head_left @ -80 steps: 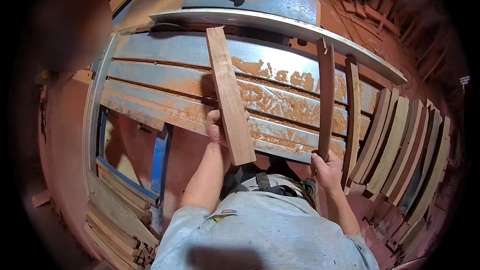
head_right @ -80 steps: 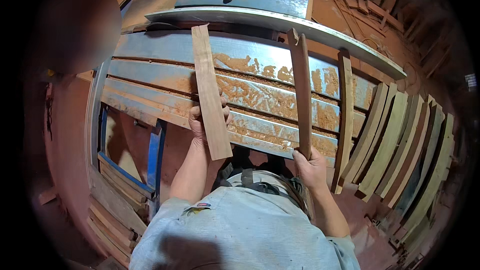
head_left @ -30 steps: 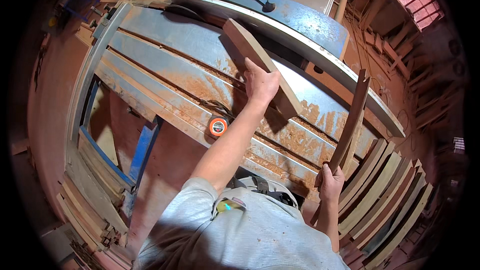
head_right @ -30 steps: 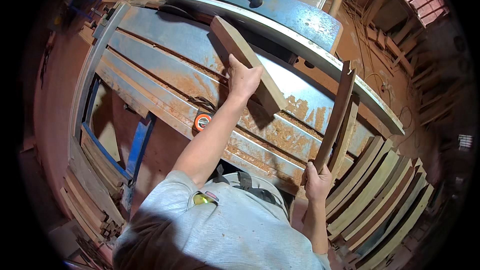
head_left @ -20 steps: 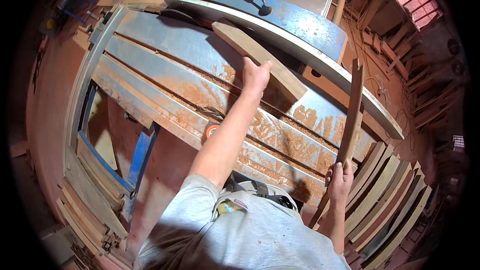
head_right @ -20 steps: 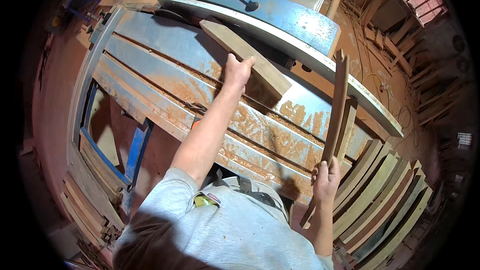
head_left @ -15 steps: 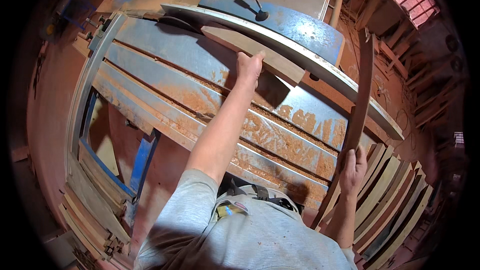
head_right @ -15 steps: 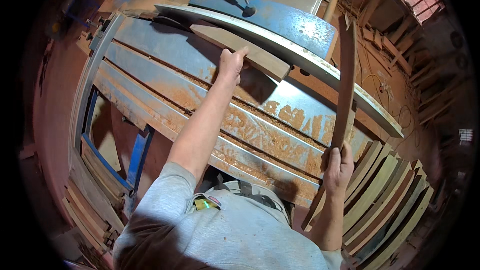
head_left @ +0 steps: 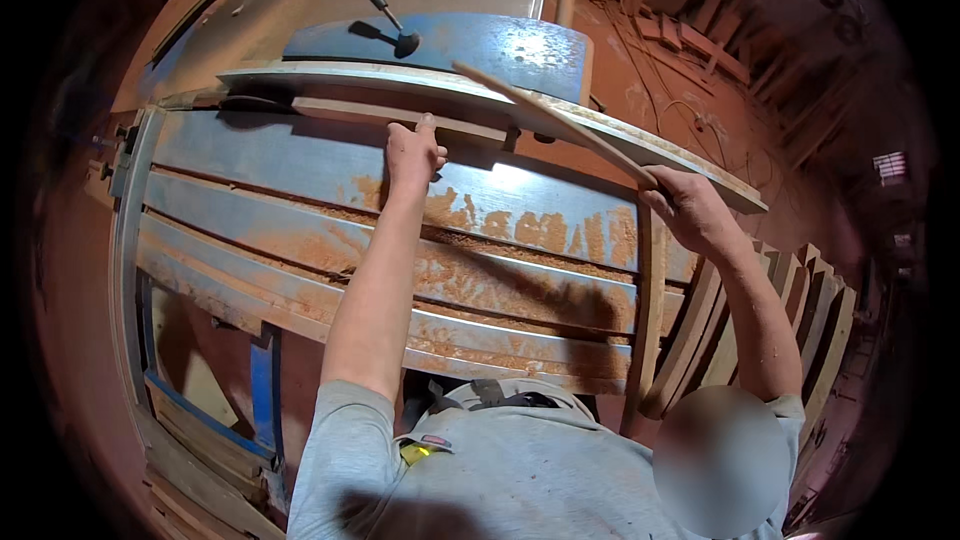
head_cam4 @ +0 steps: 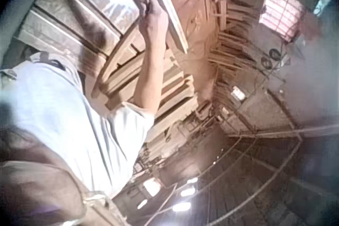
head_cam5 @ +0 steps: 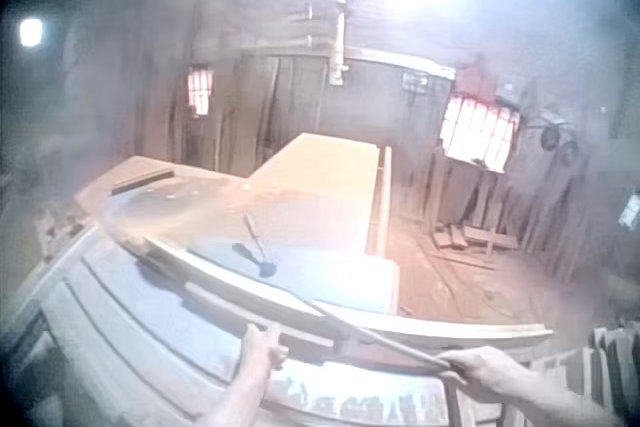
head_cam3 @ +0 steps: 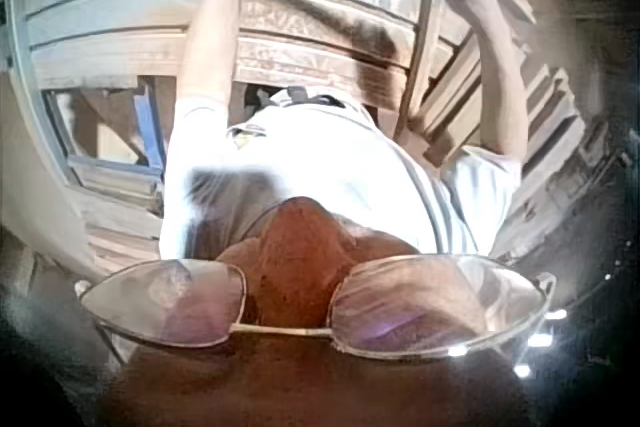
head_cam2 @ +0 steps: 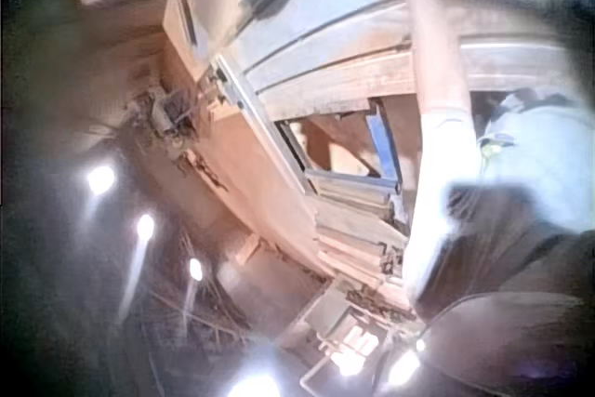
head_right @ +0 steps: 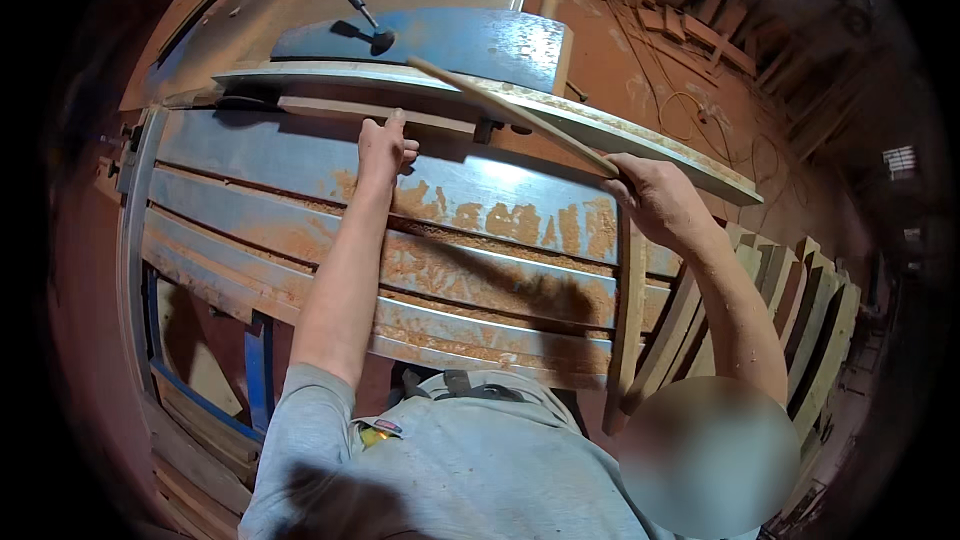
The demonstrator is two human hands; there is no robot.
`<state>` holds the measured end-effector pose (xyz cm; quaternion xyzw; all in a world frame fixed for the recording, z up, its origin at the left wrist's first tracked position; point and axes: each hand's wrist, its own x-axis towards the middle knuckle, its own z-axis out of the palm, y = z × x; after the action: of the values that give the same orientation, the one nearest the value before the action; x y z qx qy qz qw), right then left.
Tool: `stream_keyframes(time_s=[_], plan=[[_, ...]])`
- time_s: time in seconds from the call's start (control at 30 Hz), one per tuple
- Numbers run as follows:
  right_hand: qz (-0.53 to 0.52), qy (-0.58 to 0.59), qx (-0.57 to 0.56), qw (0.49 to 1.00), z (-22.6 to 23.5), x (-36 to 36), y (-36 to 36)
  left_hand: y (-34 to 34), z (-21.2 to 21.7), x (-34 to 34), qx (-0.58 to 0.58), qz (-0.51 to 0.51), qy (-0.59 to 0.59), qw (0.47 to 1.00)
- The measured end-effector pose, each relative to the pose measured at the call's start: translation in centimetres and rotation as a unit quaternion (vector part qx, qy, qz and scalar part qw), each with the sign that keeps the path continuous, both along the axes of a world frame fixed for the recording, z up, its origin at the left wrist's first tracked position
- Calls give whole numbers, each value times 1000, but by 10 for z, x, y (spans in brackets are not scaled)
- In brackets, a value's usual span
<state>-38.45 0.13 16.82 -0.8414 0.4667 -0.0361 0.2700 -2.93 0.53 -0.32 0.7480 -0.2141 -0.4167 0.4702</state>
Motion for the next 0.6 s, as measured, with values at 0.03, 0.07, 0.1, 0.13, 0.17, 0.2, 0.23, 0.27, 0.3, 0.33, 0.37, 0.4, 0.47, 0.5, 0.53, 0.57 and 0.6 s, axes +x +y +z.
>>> stream_keyframes(time_s=[0.03,0.07,0.1,0.13,0.17,0.2,0.23,0.27,0.3,0.33,0.37,0.4,0.47,0.5,0.53,0.57,0.6], plan=[[10,25,-27,999,-1,-12,-1,0,4,-6,2,-7,-18,1000],[19,52,-55,997,-2,-26,-2,-6,3,-11,17,2,-31,999],[17,54,-62,996,-5,-36,-2,-8,1,-10,24,1,-36,999],[16,56,-70,996,-8,-47,-2,-10,-1,-11,31,1,-41,999],[16,55,-76,996,-15,-54,-1,-10,0,-13,25,10,-42,999],[33,51,-101,993,-23,-61,-3,-10,2,-17,19,20,-44,999],[50,48,-126,990,-30,-67,-4,-10,2,-19,12,29,-45,998],[67,43,-150,986,-36,-69,-4,-9,1,-18,12,31,-48,998],[51,92,-119,987,-39,-68,-7,-9,0,-17,12,33,-51,998],[55,94,-117,987,-40,-65,-9,-9,-1,-15,12,35,-54,998],[59,94,-116,987,-41,-60,-12,-10,2,-11,44,15,-45,998],[63,95,-116,987,-43,-57,-14,-10,3,-11,42,14,-47,998],[62,75,-127,987,-53,-59,-22,-10,3,-11,37,17,-50,998],[59,92,-118,987,-50,-56,-25,-9,8,-13,8,47,-52,997],[57,108,-108,987,-48,-54,-28,-7,13,-17,24,41,-30,998],[63,72,-116,989,-49,-53,-30,-9,-9,-8,-16,41,-6,999],[65,90,-110,988,-47,-53,-30,-7,4,-15,9,39,-43,998]])
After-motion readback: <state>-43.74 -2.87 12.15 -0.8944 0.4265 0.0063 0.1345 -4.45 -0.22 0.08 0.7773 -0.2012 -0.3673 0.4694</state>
